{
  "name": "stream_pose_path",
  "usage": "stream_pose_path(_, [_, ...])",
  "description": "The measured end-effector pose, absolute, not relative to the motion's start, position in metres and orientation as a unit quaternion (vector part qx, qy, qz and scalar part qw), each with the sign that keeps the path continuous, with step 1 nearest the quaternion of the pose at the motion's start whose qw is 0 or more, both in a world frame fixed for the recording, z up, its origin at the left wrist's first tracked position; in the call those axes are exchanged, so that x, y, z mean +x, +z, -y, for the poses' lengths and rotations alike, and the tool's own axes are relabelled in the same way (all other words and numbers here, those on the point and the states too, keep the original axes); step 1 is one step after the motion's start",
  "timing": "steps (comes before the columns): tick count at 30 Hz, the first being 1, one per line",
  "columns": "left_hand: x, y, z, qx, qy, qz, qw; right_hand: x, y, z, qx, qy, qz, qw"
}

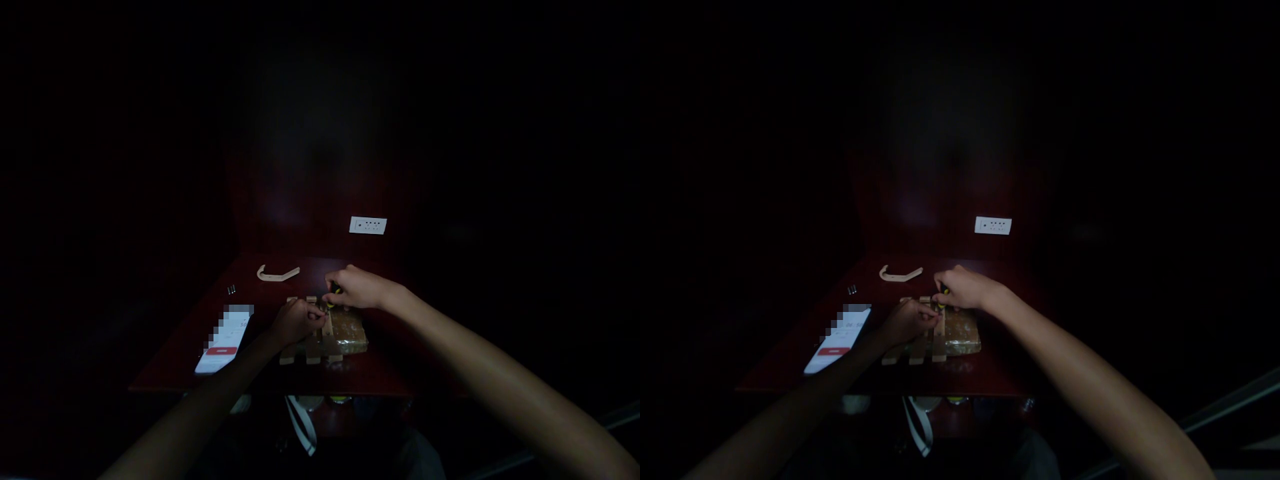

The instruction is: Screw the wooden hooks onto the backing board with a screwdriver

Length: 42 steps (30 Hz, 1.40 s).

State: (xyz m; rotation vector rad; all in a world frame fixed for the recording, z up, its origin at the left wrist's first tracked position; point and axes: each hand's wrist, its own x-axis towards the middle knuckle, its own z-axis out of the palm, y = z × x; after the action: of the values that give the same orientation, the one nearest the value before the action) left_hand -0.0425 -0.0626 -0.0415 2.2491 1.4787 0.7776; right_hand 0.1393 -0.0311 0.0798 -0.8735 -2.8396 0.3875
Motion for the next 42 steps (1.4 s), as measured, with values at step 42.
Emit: stream_pose_path(42, [-0.041,-0.035,0.065,0.794,0.267,-0.519,0.172,0.100,0.110,0.025,-0.339,0.102,0.903,-0.244])
